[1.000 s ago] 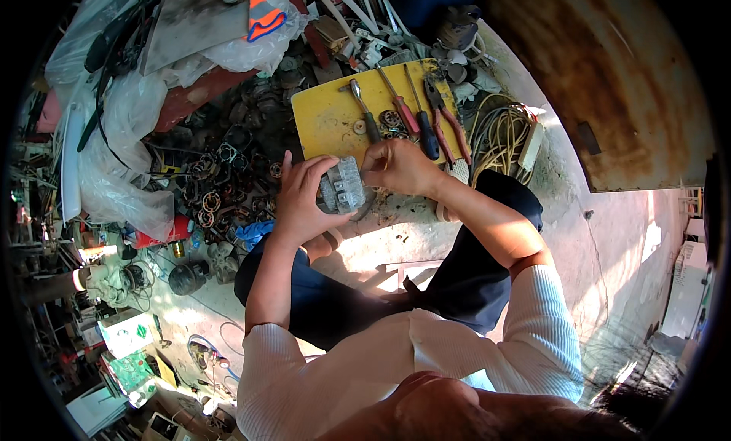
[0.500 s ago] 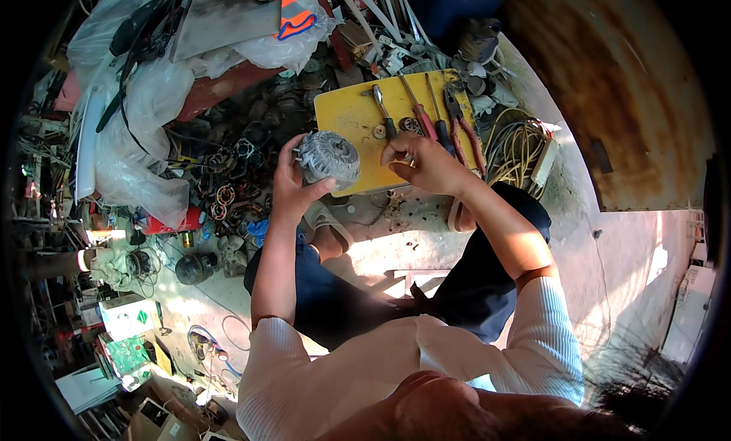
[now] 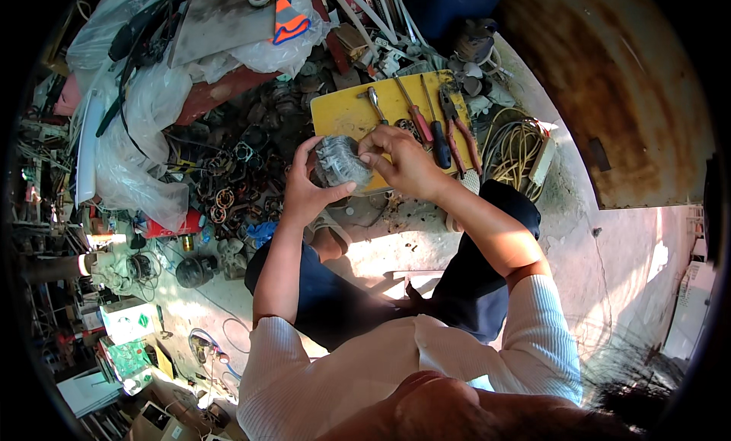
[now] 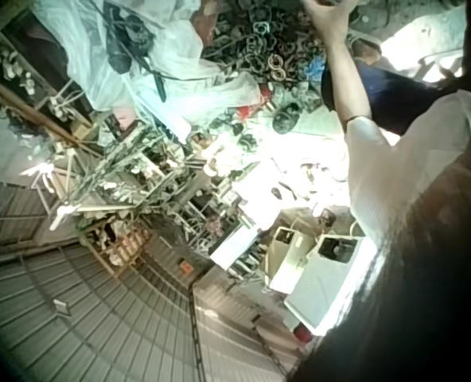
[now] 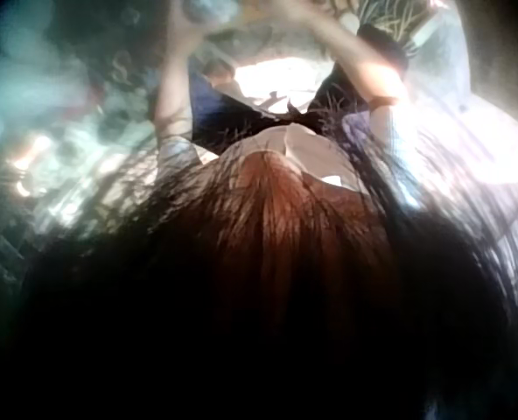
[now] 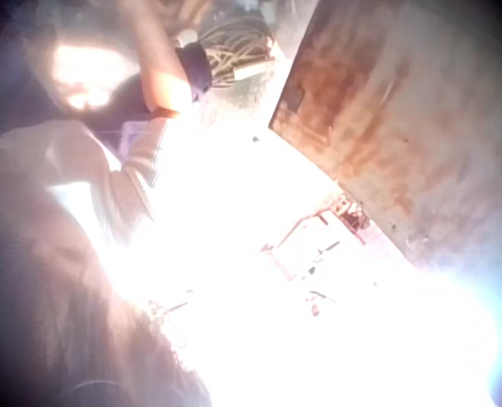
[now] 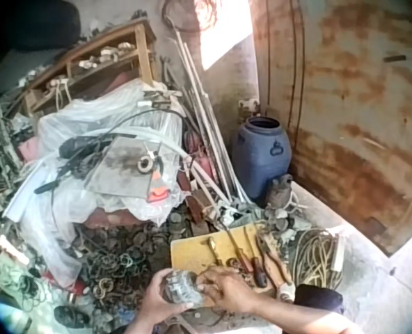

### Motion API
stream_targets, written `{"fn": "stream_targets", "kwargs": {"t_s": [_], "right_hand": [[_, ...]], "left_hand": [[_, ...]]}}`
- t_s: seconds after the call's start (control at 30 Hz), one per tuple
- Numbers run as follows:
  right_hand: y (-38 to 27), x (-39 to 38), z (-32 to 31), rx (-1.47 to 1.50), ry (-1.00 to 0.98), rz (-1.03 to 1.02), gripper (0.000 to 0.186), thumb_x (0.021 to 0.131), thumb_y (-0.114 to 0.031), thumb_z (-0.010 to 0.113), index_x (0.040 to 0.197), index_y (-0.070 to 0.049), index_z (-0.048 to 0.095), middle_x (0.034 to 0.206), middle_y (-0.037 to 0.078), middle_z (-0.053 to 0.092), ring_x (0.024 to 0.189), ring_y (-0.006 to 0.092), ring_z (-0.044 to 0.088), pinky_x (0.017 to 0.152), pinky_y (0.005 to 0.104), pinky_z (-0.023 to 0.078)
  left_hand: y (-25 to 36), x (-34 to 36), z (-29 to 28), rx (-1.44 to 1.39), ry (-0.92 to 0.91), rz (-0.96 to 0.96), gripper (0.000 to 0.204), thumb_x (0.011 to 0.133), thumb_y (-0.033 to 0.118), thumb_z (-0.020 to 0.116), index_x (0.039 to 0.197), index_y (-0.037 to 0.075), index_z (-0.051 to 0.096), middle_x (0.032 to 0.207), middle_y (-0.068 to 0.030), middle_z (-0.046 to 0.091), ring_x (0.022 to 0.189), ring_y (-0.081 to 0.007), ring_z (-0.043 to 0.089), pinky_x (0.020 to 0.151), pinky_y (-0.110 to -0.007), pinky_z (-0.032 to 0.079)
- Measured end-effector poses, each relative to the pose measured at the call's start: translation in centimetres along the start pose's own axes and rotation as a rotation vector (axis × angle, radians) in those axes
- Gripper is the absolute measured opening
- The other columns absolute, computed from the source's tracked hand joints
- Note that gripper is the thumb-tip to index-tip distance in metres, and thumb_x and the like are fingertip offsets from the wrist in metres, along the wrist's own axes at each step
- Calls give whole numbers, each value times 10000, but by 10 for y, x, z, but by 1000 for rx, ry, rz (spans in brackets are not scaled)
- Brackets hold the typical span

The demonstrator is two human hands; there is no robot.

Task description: The person disassembles a mechanical component using a screwdriver and a wrench to remove small parts and screws.

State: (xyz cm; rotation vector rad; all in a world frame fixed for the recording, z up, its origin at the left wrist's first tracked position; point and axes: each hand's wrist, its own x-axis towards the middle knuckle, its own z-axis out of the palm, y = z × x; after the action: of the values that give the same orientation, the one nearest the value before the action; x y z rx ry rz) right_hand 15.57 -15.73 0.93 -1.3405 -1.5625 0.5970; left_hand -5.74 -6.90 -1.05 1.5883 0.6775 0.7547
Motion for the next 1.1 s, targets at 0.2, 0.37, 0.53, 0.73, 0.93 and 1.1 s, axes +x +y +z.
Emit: {"fn": "stream_targets", "kwargs": {"t_s": [0.2, 0.37, 0.53, 0.73, 0.93, 1.1], "right_hand": [[5, -7, -10, -65, -172, 108, 85, 894, -93, 650, 953, -35, 672, 948, 155, 650, 924, 347, 641, 800, 422, 503], [14, -33, 21, -314, -908, 269, 161, 818, -115, 680, 978, -106, 695, 993, 118, 654, 951, 331, 646, 805, 419, 507], [25, -54, 37, -370, -661, -43, 135, 822, -188, 691, 941, -128, 707, 932, 112, 685, 912, 326, 667, 785, 417, 507], [11, -17, 3, -384, -713, 301, 152, 836, -226, 673, 948, -128, 701, 940, 112, 721, 950, 310, 685, 835, 445, 497], [47, 0, -52, -571, -23, 296, 163, 883, -281, 659, 895, -133, 725, 913, 81, 719, 924, 311, 683, 824, 478, 472], [58, 16, -58, -767, 50, 448, 108, 858, -231, 686, 910, -160, 748, 910, 70, 703, 942, 301, 666, 821, 481, 446]], "left_hand": [[3, 5, -11, 34, 187, -51, 869, 694, 132, 904, 1403, 16, 414, 1290, -139, 585, 1175, -207, 594, 992, -350, 493], [-2, 11, -26, -63, 380, -69, 824, 749, 92, 876, 1408, -14, 393, 1301, -146, 562, 1176, -218, 593, 978, -350, 514], [1, 17, -29, -129, 403, -100, 785, 764, 82, 868, 1393, -33, 414, 1289, -128, 559, 1170, -200, 583, 987, -347, 498], [0, 19, -23, -168, 365, -110, 753, 771, 67, 855, 1384, -33, 429, 1279, -128, 566, 1163, -200, 589, 982, -345, 501], [-7, 29, -19, -181, 331, -127, 782, 745, 65, 868, 1381, -31, 424, 1276, -142, 572, 1157, -211, 604, 973, -350, 511], [-25, 40, -15, -171, 310, -76, 801, 726, 59, 876, 1379, -25, 419, 1260, -148, 585, 1144, -214, 611, 965, -354, 516]]}}
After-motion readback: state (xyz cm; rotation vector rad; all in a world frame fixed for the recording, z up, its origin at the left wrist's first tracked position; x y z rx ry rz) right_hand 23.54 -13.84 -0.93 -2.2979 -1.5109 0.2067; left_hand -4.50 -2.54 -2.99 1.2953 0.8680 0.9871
